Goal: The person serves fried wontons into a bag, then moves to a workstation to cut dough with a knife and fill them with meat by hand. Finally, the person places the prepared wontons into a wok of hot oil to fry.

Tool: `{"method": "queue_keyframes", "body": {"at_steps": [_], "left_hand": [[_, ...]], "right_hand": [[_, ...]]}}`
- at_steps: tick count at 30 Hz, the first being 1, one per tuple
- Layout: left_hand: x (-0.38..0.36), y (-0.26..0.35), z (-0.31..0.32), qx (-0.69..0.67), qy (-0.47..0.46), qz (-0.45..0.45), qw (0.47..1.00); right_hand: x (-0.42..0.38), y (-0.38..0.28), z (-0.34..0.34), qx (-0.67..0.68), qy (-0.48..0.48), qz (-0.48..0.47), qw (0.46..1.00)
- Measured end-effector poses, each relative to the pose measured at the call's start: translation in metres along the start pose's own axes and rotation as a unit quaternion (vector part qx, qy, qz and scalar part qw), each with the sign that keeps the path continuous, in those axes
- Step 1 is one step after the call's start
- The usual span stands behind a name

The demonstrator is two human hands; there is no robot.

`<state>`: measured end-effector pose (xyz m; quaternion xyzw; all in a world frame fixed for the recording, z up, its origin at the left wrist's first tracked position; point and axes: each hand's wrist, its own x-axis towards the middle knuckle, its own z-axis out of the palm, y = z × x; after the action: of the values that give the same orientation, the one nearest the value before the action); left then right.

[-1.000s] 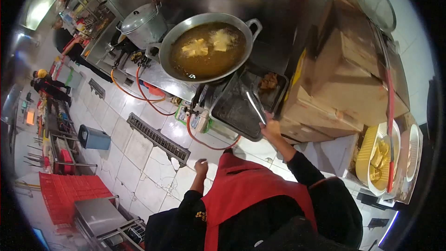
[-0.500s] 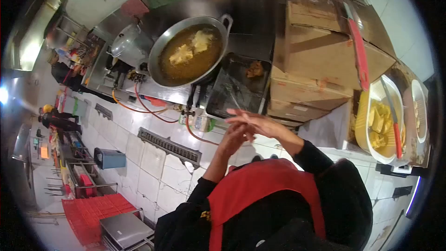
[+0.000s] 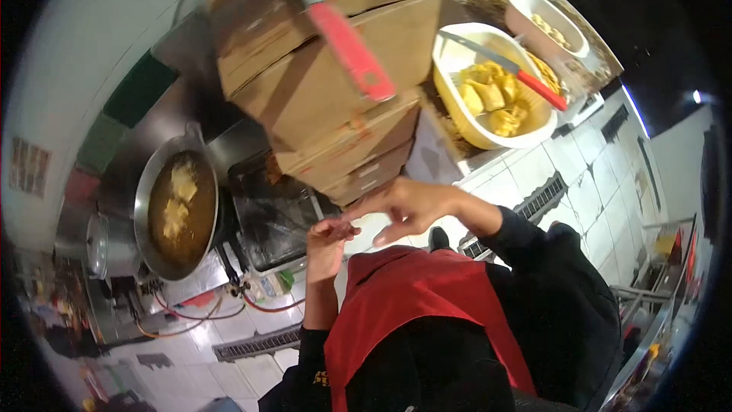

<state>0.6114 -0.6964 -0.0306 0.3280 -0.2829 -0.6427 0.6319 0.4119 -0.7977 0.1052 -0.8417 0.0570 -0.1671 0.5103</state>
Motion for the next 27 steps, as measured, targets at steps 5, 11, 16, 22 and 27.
{"method": "queue_keyframes", "body": {"at_steps": [5, 11, 16, 22, 27], "left_hand": [[0.024, 0.010, 0.052, 0.143, 0.044, -0.062, 0.987], [0.087, 0.007, 0.177, 0.272, 0.053, 0.047, 0.960], [0.148, 0.003, 0.289, 0.581, -0.229, 0.190, 0.757], [0.204, -0.075, 0.280, 0.802, -0.205, 0.210, 0.520], [0.206, -0.062, 0.293, 0.901, -0.185, 0.104, 0.379]], "right_hand": [[-0.084, -0.022, -0.090, -0.266, 0.354, 0.055, 0.895], [-0.172, 0.025, -0.177, -0.621, 0.360, 0.267, 0.643], [-0.189, 0.038, -0.203, -0.484, 0.258, 0.328, 0.769], [-0.205, 0.029, -0.222, -0.321, 0.311, 0.103, 0.889], [-0.215, 0.022, -0.221, 0.012, 0.343, 0.189, 0.920]]}}
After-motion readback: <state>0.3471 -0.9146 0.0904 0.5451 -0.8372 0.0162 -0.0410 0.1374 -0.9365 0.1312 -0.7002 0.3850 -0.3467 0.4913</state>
